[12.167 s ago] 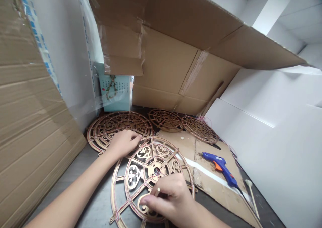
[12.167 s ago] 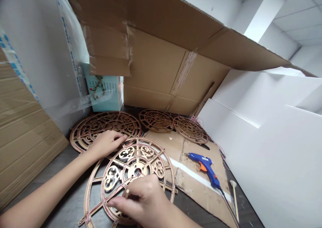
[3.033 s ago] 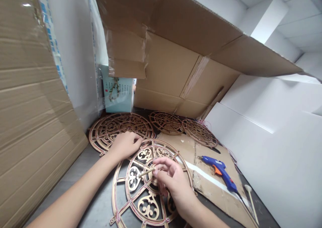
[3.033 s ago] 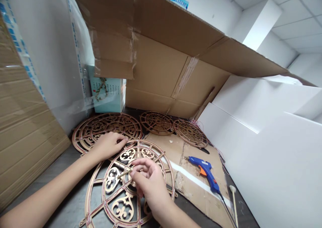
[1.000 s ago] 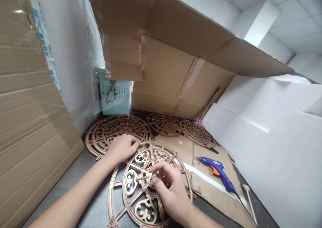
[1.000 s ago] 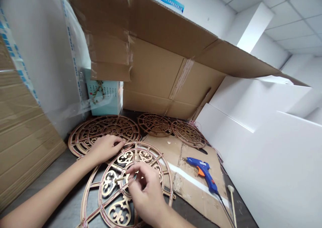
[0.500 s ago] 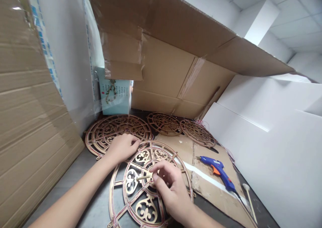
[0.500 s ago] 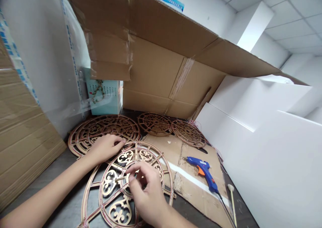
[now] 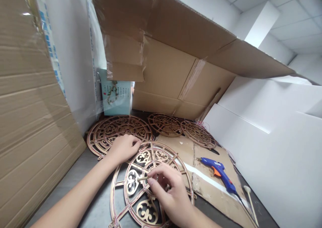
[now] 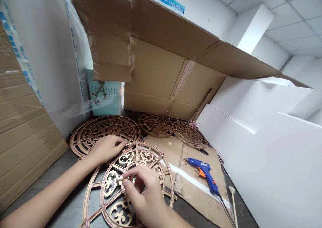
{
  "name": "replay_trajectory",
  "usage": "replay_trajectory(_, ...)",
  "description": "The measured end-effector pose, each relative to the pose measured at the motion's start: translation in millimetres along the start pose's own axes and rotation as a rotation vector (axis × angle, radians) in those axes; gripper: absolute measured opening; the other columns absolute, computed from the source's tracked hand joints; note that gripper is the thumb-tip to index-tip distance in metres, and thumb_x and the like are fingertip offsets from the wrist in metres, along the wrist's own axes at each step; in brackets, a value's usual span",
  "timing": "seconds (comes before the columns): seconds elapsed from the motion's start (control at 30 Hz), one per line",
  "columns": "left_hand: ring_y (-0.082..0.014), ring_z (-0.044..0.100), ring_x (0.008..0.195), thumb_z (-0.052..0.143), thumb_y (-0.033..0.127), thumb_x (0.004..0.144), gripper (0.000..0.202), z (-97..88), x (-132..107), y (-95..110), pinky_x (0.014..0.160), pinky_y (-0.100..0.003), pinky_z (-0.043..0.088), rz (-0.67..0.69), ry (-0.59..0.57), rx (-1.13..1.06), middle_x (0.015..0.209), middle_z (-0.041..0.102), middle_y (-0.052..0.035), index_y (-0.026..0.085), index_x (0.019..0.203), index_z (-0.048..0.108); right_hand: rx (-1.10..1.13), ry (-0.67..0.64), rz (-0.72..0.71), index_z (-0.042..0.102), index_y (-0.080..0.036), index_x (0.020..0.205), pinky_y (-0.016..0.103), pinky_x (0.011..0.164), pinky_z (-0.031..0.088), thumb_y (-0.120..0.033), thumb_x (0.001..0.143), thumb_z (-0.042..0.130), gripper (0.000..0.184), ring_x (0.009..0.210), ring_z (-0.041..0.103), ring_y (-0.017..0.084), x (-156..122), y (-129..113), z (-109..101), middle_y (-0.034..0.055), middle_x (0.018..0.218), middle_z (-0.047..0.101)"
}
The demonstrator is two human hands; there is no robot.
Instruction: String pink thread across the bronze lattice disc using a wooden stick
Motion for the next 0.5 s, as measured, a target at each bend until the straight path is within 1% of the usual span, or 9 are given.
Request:
replay_trajectory(0.1,-0.0263,0.070,0.083,0.037,0.042,0.094,0.044,-0.2,0,0,0.064,-0.032,0.036,-0.004,0.002,0.007,0.084,0.077,-0.0064,0.027,0.076,0.074,0.005,0.005,-0.018,0.072,-0.021,0.092,0.028,0.061,0.042,-0.029,0.092,0.065,0.011,0.066,0.055,0.015,-1,-1,0,0.0041,0.084,0.067)
replay_trajectory(0.23,-0.0253,0.070,0.082,0.038,0.043,0.094,0.044,0.4,0,0,0.063,-0.031,0.035,-0.007,-0.003,0.013,0.085,0.078,-0.0060,0.027,0.076,0.074,-0.017,0.009,-0.077,0.072,-0.021,0.092,0.029,0.062,0.042,-0.027,0.092,0.065,0.009,0.064,0.054,0.015,-3,-6,0,0.0034,0.080,0.066)
replay_trajectory(0.4,-0.0256,0.070,0.083,0.038,0.044,0.095,0.043,0.3,1,-1,0.062,-0.031,0.033,-0.014,-0.004,0.018,0.086,0.078,-0.0058,0.027,0.077,0.074,-0.052,-0.041,-0.141,0.072,-0.020,0.097,0.029,0.065,0.044,-0.024,0.095,0.060,0.013,0.068,0.057,0.016,-3,-11,3,0.0048,0.082,0.067)
replay_trajectory(0.5,-0.0255,0.070,0.083,0.038,0.043,0.095,0.043,0.0,1,-1,0.062,-0.031,0.032,-0.016,-0.002,0.020,0.085,0.078,-0.0054,0.027,0.077,0.074,-0.060,-0.034,-0.180,0.071,-0.018,0.099,0.028,0.063,0.043,-0.022,0.093,0.059,0.014,0.067,0.056,0.015,-3,-12,3,0.0052,0.083,0.067)
Point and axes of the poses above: each hand's wrist, its own x-axis towards the middle knuckle, its own z-axis out of the palm, y = z × x, the point moved 6 cm from there along x, towards the middle knuckle
